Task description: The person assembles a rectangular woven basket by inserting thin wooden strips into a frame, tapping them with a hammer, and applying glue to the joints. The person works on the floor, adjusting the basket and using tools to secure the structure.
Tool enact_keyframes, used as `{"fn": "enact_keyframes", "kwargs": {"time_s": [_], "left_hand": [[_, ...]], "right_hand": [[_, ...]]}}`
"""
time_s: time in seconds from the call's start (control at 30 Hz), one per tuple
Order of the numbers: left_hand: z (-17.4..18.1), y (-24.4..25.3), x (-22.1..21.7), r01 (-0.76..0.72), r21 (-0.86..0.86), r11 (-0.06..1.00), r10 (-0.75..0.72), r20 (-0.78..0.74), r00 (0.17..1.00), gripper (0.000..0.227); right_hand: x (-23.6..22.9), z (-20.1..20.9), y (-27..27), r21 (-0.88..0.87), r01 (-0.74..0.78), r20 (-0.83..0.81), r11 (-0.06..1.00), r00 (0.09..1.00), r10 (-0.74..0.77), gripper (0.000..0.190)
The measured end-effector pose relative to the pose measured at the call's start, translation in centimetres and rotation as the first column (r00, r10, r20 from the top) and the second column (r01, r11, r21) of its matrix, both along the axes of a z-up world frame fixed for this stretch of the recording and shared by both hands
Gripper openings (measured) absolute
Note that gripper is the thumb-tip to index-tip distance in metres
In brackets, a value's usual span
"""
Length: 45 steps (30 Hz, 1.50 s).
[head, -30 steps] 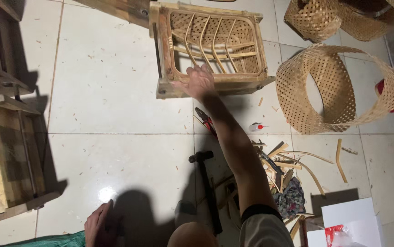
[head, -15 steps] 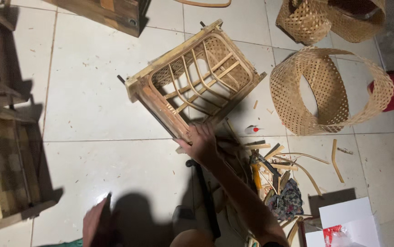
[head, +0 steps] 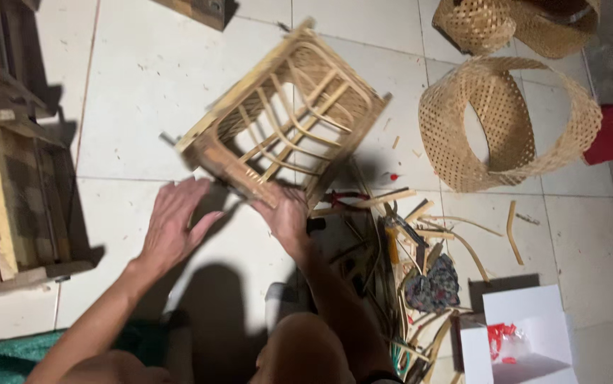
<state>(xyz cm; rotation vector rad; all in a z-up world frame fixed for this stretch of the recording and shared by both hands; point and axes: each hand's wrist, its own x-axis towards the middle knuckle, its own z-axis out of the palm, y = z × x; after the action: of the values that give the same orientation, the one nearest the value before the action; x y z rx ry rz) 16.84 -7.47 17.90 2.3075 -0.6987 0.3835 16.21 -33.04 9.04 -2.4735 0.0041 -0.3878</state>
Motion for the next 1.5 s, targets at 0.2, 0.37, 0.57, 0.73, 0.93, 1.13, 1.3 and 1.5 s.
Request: {"fn": "enact_keyframes", "kwargs": {"time_s": [0.2, 0.37, 0.57, 0.73, 0.93, 1.13, 1.3, 1.5], "left_hand": [[0.1, 2.2, -1.4, 0.129, 0.310, 0.942, -0.136, 0.000, 0.991, 0.075], [-3.7, 3.5, -4.9, 0.135, 0.270, 0.953, -0.122, -0.067, 0.990, 0.059], [-5.3, 5.0, -8.3, 0.132, 0.276, 0.952, -0.124, -0.045, 0.991, 0.054], [-5.6, 6.8, -8.7, 0.170, 0.370, 0.913, -0.184, 0.003, 0.983, 0.055], [-4.7, 6.9, -9.3, 0.137, 0.439, 0.888, -0.190, 0.079, 0.979, 0.057], [-4.2, 6.2, -9.6, 0.098, 0.511, 0.854, -0.178, 0.110, 0.978, 0.060], [-4.8, 5.7, -9.5, 0.107, 0.415, 0.903, -0.162, 0.101, 0.982, 0.060], [-4.6, 5.7, -9.2, 0.138, 0.337, 0.931, -0.189, 0.123, 0.974, 0.057]], "right_hand": [[-5.4, 3.5, 0.0, -0.203, -0.333, 0.074, 0.921, 0.933, 0.353, 0.058], [-7.3, 5.4, -0.2, -0.233, -0.448, -0.019, 0.863, 0.890, 0.456, 0.059], [-15.1, 5.1, -0.3, -0.102, -0.305, 0.195, 0.947, 0.927, 0.320, 0.059], [-22.7, 0.5, -3.4, 0.192, -0.050, 0.151, 0.980, 0.988, 0.020, 0.019], [-18.0, -5.2, -6.8, 0.336, 0.459, -0.156, 0.822, 0.888, -0.433, 0.019], [-17.3, -9.0, -10.2, -0.129, 0.064, -0.219, 0.990, 0.972, -0.091, 0.034], [-17.3, -9.8, -14.2, 0.089, 0.172, -0.543, 0.981, 0.834, -0.096, 0.032], [-21.6, -2.4, -14.7, 0.442, 0.381, -0.535, 0.812, 0.839, -0.102, 0.032]]}}
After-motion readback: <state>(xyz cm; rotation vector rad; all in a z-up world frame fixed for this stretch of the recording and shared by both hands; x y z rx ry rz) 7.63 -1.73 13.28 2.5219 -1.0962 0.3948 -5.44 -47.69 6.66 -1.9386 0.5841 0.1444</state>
